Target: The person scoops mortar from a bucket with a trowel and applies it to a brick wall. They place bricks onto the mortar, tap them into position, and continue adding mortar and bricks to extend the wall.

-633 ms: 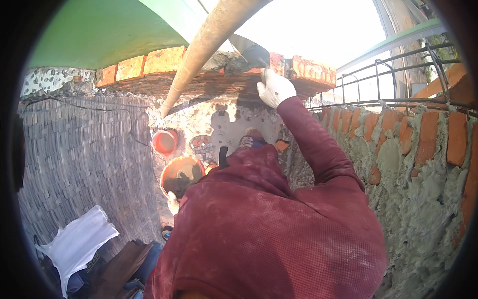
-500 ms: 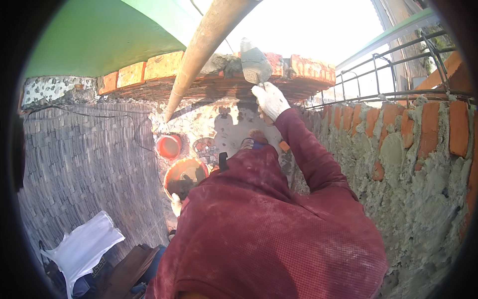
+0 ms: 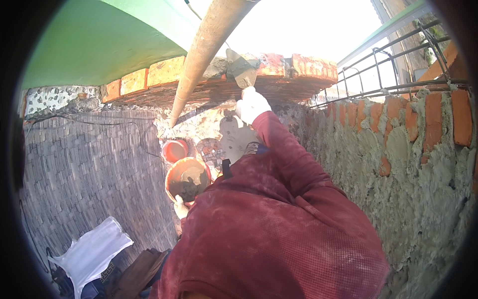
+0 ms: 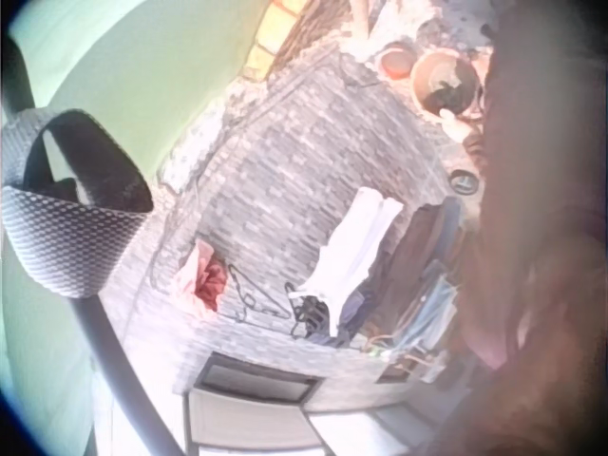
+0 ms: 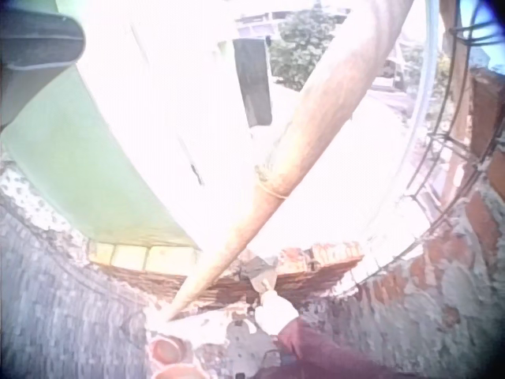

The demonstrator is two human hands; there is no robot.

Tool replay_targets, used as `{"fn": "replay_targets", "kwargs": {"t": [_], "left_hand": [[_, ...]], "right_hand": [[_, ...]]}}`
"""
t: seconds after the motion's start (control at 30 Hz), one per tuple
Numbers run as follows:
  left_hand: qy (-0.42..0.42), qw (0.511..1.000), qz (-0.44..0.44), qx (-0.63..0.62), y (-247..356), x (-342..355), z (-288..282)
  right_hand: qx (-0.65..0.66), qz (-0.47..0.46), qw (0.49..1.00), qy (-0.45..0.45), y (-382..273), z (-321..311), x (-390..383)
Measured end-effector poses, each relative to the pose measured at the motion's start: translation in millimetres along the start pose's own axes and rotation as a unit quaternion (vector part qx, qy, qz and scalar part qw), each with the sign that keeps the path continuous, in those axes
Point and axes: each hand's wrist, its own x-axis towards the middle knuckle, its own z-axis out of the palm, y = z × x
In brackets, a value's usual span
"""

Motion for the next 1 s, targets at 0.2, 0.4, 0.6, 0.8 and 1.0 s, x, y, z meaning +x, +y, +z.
{"fn": "replay_targets", "kwargs": {"t": [0.2,0.4,0.6,0.8,1.0], "left_hand": [[0.016,1.000,-0.003,0.008,-9.5,15.0,-21.2],[0.034,0.999,-0.031,0.016,-17.4,11.7,-34.3],[0.052,0.998,-0.026,0.021,-10.6,9.3,-32.0],[0.060,0.998,-0.007,0.037,-5.3,1.9,-26.9],[0.054,0.996,-0.017,0.062,-6.5,0.8,-53.2]], "right_hand": [[-0.100,-0.141,0.982,0.073,30.1,37.5,29.0],[-0.040,-0.059,0.994,0.080,33.3,27.8,5.3],[-0.210,-0.181,0.956,0.094,30.2,29.1,20.2],[-0.125,-0.129,0.979,0.098,33.6,19.0,27.4],[-0.279,-0.200,0.921,0.184,6.7,-54.1,16.7]]}}
